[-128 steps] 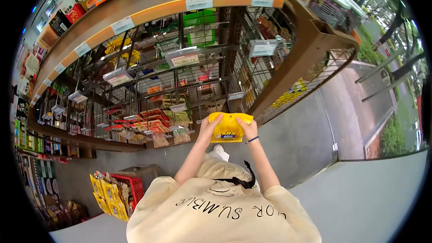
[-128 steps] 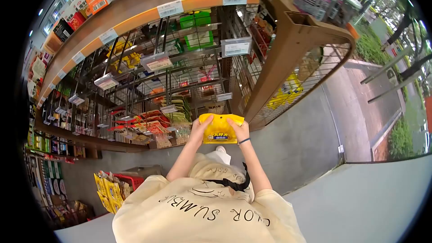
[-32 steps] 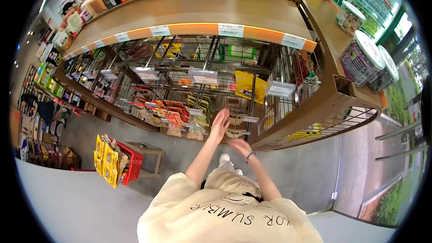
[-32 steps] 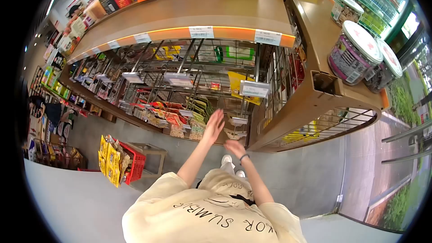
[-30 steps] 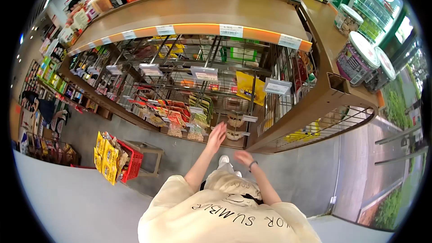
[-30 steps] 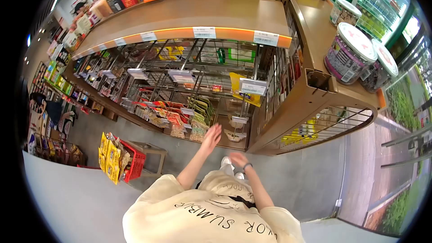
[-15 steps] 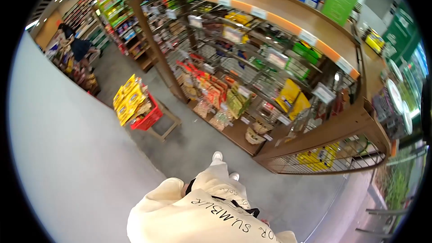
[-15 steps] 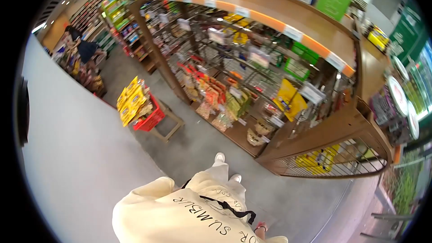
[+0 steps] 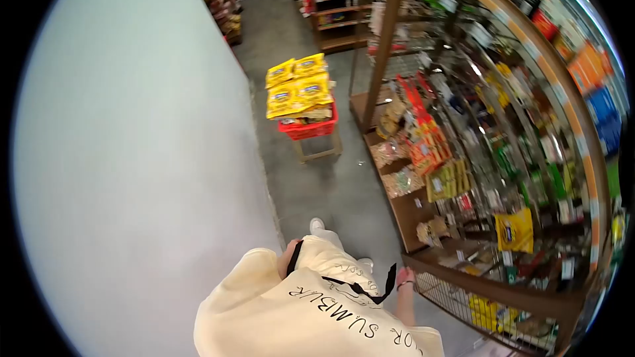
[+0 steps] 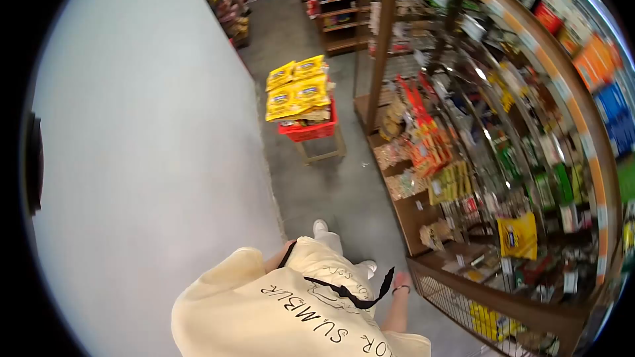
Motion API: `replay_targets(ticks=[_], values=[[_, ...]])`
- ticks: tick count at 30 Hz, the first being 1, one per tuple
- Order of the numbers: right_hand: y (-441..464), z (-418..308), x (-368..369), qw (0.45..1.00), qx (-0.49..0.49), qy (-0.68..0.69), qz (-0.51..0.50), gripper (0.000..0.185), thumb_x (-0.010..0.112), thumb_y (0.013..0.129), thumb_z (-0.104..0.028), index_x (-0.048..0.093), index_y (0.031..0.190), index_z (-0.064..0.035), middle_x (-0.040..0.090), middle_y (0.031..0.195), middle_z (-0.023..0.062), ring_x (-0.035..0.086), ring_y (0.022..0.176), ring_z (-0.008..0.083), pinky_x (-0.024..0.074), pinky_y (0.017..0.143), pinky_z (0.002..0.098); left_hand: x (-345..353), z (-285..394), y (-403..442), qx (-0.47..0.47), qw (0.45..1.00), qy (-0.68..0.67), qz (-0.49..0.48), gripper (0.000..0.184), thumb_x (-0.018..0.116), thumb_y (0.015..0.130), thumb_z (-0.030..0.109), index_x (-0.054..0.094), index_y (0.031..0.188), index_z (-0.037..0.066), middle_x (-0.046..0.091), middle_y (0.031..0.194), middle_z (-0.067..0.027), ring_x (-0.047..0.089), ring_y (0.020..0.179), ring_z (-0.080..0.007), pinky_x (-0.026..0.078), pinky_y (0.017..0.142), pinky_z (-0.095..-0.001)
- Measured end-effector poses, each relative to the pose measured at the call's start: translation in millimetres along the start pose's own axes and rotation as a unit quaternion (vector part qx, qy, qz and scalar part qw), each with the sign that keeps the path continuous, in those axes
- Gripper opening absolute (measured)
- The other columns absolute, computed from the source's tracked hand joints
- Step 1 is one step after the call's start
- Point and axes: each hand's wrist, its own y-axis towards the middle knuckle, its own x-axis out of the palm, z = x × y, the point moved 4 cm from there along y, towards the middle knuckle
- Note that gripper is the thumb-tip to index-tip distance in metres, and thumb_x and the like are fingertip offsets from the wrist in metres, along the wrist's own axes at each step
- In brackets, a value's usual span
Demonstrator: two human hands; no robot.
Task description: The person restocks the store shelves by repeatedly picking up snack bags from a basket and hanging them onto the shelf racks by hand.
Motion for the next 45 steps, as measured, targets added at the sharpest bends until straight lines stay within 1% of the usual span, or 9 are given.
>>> replay_targets(ticks=[3,11,15,16,20,32,37,41,45], values=[[8,-37,83,0.994,-0.071,-0.049,0.067,0.023,0.051,0.073,-0.029,0.051,0.092,-0.0149,0.057,0.084,-0.0015,0.052,0.067,0.0118,0.0419,0.059,0.0284,-6,-18,33,0.024,0.999,-0.048,-0.008,0.034,0.057,0.066,0.035,0.060,0.086,0.008,0.059,0.083,-0.0106,0.055,0.079,-0.0203,0.042,0.071,-0.0298],[33,49,282,0.921,-0.064,-0.383,-0.019,0.017,0.052,0.074,-0.023,0.053,0.088,-0.0139,0.057,0.076,0.0028,0.052,0.062,0.0144,0.0422,0.053,0.0293,-92,-5,32,-0.001,0.987,-0.129,0.101,0.030,0.055,0.068,0.032,0.060,0.083,0.007,0.059,0.081,-0.0096,0.055,0.079,-0.0191,0.042,0.070,-0.0279],[55,83,364,0.801,-0.209,-0.492,-0.269,0.014,0.050,0.075,-0.014,0.053,0.088,-0.0078,0.057,0.073,0.0063,0.052,0.059,0.0136,0.0428,0.051,0.0235,-100,-29,59,-0.027,0.980,-0.172,0.101,0.032,0.055,0.068,0.032,0.060,0.086,0.006,0.059,0.081,-0.0111,0.055,0.078,-0.0195,0.042,0.071,-0.0293],[40,76,388,0.843,-0.125,-0.476,-0.219,0.016,0.049,0.075,-0.014,0.052,0.090,-0.0078,0.057,0.073,0.0053,0.052,0.058,0.0132,0.0426,0.051,0.0233,-99,-31,64,-0.025,0.981,-0.171,0.093,0.034,0.055,0.068,0.034,0.059,0.086,0.006,0.059,0.082,-0.0117,0.055,0.078,-0.0198,0.042,0.071,-0.0291],[18,52,449,0.855,-0.142,-0.467,-0.173,0.017,0.048,0.075,-0.015,0.052,0.092,-0.0105,0.058,0.075,0.0031,0.052,0.058,0.0107,0.0413,0.049,0.0221,-77,-68,119,-0.056,0.956,-0.288,0.007,0.035,0.053,0.071,0.035,0.056,0.088,0.004,0.059,0.080,-0.0093,0.055,0.074,-0.0184,0.042,0.067,-0.0283],[40,24,584,0.890,-0.059,-0.418,-0.172,0.018,0.045,0.077,-0.016,0.053,0.090,-0.0058,0.058,0.074,0.0068,0.055,0.061,0.0131,0.0446,0.052,0.0218,-148,83,177,-0.008,0.981,-0.192,0.012,0.027,0.049,0.075,0.026,0.052,0.091,0.004,0.057,0.080,-0.0073,0.054,0.074,-0.0156,0.042,0.065,-0.0271],[-4,16,685,0.791,-0.223,-0.445,-0.356,0.014,0.044,0.079,-0.010,0.053,0.082,0.0007,0.057,0.071,0.0067,0.055,0.060,0.0121,0.0451,0.056,0.0230,-181,161,227,0.062,0.978,-0.201,-0.008,0.024,0.048,0.077,0.022,0.051,0.092,0.004,0.057,0.081,-0.0065,0.054,0.074,-0.0145,0.042,0.065,-0.0267],[-39,13,758,0.742,-0.284,-0.494,-0.353,0.014,0.046,0.078,-0.011,0.052,0.084,-0.0003,0.056,0.066,0.0089,0.055,0.059,0.0160,0.0431,0.054,0.0253,-217,257,246,0.097,0.973,-0.212,0.007,0.022,0.047,0.079,0.019,0.050,0.093,0.003,0.056,0.081,-0.0058,0.053,0.074,-0.0136,0.042,0.064,-0.0263],[-57,11,837,0.595,-0.481,-0.542,-0.348,0.015,0.048,0.074,-0.009,0.052,0.085,-0.0007,0.054,0.078,0.0158,0.051,0.072,0.0296,0.0410,0.065,0.0316,-243,374,225,0.084,0.966,-0.237,0.055,0.019,0.045,0.080,0.018,0.051,0.093,0.006,0.056,0.081,-0.0043,0.053,0.074,-0.0113,0.040,0.060,-0.0231]])
